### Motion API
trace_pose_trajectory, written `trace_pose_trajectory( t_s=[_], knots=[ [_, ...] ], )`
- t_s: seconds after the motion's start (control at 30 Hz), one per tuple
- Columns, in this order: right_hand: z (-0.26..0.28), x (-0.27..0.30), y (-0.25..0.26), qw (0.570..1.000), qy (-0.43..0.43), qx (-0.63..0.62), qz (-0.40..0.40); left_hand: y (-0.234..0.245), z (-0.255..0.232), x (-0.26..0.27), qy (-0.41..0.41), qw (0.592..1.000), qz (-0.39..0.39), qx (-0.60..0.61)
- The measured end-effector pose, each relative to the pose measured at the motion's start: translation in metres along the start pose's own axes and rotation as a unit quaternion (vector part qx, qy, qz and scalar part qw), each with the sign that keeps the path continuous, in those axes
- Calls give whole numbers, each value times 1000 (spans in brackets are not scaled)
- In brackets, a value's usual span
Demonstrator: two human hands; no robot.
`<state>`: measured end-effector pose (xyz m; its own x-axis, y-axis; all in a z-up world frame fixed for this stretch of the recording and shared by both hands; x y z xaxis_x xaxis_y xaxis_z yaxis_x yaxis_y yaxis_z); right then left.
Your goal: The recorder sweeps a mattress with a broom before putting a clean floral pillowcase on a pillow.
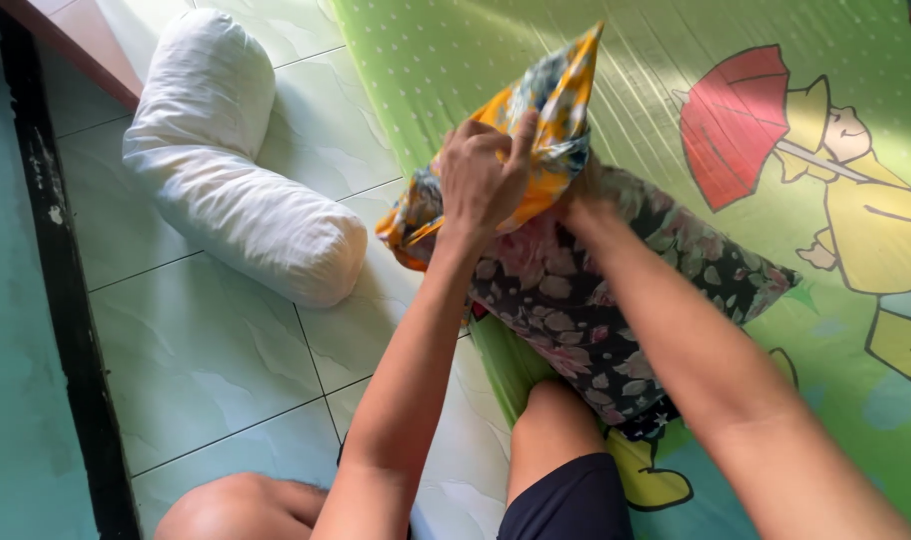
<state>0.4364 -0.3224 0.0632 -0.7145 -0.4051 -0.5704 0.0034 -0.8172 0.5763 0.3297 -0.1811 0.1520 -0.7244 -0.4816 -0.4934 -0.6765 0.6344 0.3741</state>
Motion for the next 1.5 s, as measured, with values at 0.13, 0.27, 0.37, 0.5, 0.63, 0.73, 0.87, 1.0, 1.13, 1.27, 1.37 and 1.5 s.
trace_pose_trajectory(
  t_s=[0.13,0.27,0.37,0.5,0.63,0.73,0.87,1.0,1.13,1.27,1.37,1.5],
  knots=[
    [37,15,-23,979,178,94,-38,-25,39,-6,-32,991,-127,30],
    [15,16,-27,991,95,33,92,-72,113,-13,-21,996,-81,-32],
    [-3,9,-8,992,40,42,115,-77,130,-9,25,997,-66,-39],
    [-23,9,-1,973,141,183,-21,-102,121,9,94,987,-48,117],
    [-28,6,4,994,-57,64,-72,-106,84,27,36,989,-50,137],
    [-53,8,-3,980,-126,143,-49,-82,99,37,27,989,11,147],
    [-20,-9,3,978,-167,124,-7,0,124,56,-13,992,-119,-45],
    [-55,-12,-8,982,-71,164,68,31,131,76,-36,977,-49,-207],
    [-56,-37,8,970,-46,218,99,27,162,96,-89,986,-37,-136],
    [-85,-56,11,961,181,205,40,23,156,78,74,994,-64,-38],
    [-63,-72,11,987,49,25,150,20,152,71,341,934,-82,71],
    [-55,-57,-8,978,73,192,38,-17,179,101,173,977,-125,-16]
  ],
)
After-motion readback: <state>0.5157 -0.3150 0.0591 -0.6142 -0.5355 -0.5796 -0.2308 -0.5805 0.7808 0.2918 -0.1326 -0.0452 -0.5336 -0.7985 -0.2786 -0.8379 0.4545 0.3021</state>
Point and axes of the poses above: each hand's wrist, its own x-axis away from the middle knuckle, its own y-axis out of the back of the hand, z = x × y, the point moved 2 cm from there along -x, towards the middle knuckle, and after that the axes turned 15 degrees about -z, right-handed, at the moved point
